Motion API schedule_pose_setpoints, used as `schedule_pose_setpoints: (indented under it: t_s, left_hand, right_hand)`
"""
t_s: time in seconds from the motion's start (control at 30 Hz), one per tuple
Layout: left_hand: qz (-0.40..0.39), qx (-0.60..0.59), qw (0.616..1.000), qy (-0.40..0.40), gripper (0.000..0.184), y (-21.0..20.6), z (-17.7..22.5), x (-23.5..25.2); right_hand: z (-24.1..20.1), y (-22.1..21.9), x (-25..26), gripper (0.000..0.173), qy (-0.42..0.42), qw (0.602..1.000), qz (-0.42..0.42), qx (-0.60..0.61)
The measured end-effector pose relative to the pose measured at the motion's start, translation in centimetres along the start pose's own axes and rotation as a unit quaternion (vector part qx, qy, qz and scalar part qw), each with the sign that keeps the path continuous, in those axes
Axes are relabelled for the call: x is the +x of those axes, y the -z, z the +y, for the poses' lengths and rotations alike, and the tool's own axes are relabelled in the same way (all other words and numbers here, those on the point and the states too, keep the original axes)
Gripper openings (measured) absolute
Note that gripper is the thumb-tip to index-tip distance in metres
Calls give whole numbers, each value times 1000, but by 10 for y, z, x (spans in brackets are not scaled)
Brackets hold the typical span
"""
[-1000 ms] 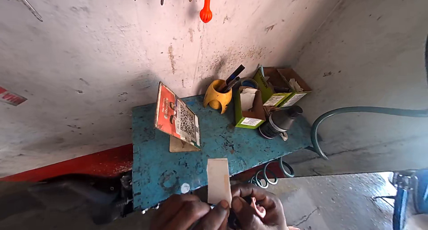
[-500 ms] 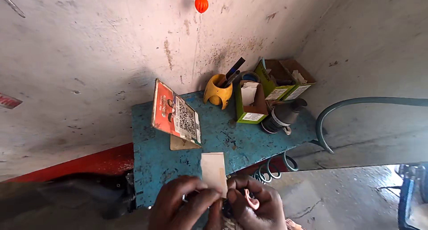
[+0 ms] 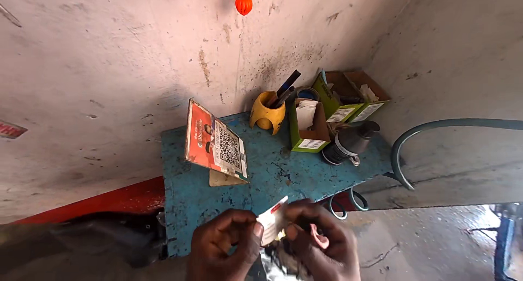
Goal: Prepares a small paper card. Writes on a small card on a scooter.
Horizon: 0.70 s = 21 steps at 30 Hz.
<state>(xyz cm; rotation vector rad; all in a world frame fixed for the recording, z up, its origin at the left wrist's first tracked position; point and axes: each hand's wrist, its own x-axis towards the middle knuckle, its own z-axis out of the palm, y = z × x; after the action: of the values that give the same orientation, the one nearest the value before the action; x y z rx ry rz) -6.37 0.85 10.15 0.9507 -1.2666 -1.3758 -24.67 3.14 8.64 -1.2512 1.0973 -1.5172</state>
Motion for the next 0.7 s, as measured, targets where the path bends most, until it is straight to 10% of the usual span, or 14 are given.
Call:
schedule_pose_setpoints:
  t_s: [0.1,0.3,0.7]
  left_hand:
    - [-1,-71,997,33,6,3,-3,2]
    - [-18,-70,996,48,12,3,-5,0]
    - [-40,-35,998,15,12,5,-3,-10]
  right_hand:
    - [0,8,3,57,-52,996,33,-72]
    - [10,9,0,9,-162,979,24,122]
    - [10,1,3,39,-251,943,15,220]
